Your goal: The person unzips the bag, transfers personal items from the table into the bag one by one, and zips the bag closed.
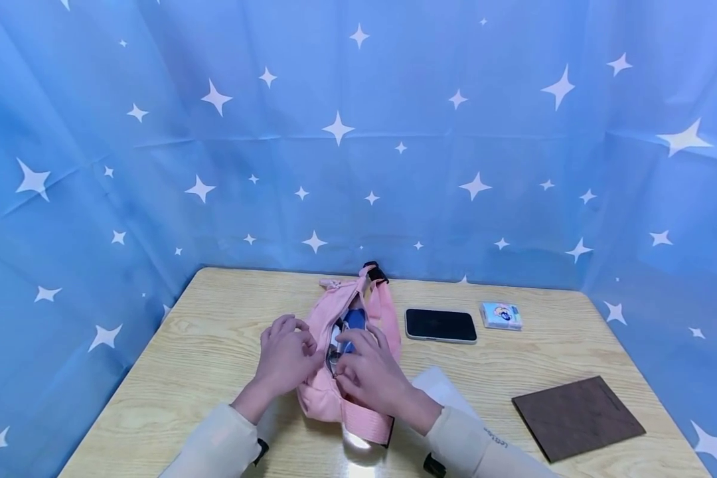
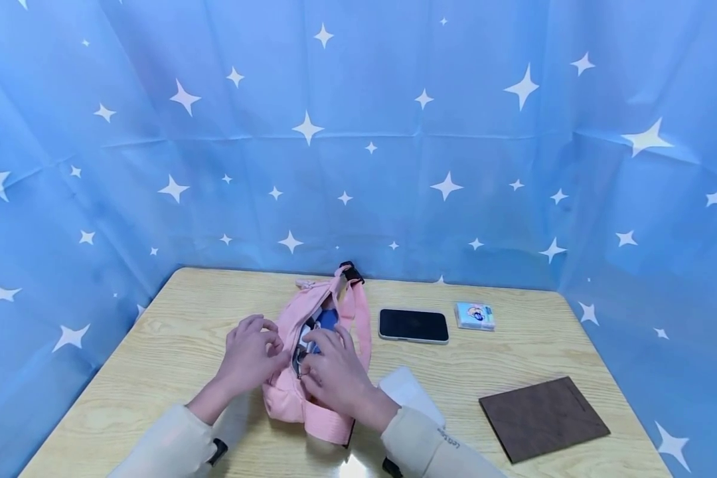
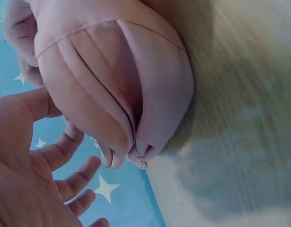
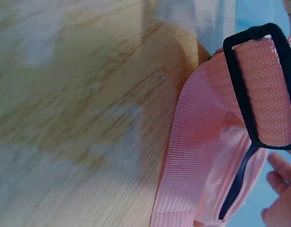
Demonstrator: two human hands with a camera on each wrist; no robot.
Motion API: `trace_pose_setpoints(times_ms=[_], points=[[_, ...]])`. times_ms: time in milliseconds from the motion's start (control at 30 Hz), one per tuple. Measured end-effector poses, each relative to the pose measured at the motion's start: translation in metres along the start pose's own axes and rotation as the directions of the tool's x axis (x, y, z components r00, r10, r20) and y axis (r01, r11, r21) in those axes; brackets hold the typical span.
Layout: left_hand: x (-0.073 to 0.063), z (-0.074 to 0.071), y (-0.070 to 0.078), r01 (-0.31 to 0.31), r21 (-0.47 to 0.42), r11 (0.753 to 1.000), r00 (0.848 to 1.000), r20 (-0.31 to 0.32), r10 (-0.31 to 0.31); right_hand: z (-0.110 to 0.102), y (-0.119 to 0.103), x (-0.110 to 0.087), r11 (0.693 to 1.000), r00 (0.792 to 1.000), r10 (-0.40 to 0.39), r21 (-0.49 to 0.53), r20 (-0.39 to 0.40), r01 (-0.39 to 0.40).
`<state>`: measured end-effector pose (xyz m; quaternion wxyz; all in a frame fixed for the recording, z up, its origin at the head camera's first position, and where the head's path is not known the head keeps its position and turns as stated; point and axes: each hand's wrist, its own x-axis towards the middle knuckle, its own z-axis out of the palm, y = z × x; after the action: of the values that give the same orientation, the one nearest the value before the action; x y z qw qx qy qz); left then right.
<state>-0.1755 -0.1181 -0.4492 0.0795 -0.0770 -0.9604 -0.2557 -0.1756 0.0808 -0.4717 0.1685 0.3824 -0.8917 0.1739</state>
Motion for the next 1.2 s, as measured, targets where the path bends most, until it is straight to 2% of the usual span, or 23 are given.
trace_pose_setpoints(times_ms=[133,233,433,533,633,767,1000,1100,1200], points=[[0.000,-0.001,0.004,-0.006,0.045,0.999,1.000,0.003,0.006,0.002,0.001,-0.001,1.000,1.000,-0.003,-0.001,-0.016,0.003],[-0.006,-0.005,0.005,-0.014,0.057,0.998,1.000,0.010,0.014,0.003,0.002,-0.002,1.000,0.999,-0.007,0.007,-0.039,0.007],[-0.020,-0.011,0.011,-0.083,0.084,0.993,0.995,0.058,0.078,0.002,0.004,-0.003,1.000,0.997,-0.009,-0.019,-0.080,0.007],[-0.024,-0.011,0.017,-0.102,0.081,0.991,0.991,0.094,0.094,0.001,0.005,-0.003,1.000,0.997,-0.003,-0.028,-0.083,0.001],[-0.026,-0.006,0.020,-0.092,0.077,0.993,0.991,0.104,0.084,0.001,0.006,-0.003,1.000,0.996,-0.006,-0.028,-0.089,0.003],[-0.028,0.005,0.020,-0.073,0.072,0.995,0.995,0.071,0.067,0.001,0.007,-0.003,1.000,0.996,-0.013,-0.025,-0.089,0.011],[-0.032,0.021,0.019,-0.133,0.028,0.991,0.990,-0.040,0.134,0.001,0.009,-0.004,1.000,0.997,-0.007,-0.030,-0.082,0.004],[-0.031,0.022,0.018,-0.153,0.016,0.988,0.987,-0.045,0.153,0.000,0.011,-0.003,0.999,0.996,0.015,-0.051,-0.084,-0.019],[-0.029,0.021,0.018,-0.175,0.011,0.985,0.984,-0.024,0.175,-0.003,0.015,-0.001,0.995,0.995,0.058,-0.071,-0.078,-0.064]])
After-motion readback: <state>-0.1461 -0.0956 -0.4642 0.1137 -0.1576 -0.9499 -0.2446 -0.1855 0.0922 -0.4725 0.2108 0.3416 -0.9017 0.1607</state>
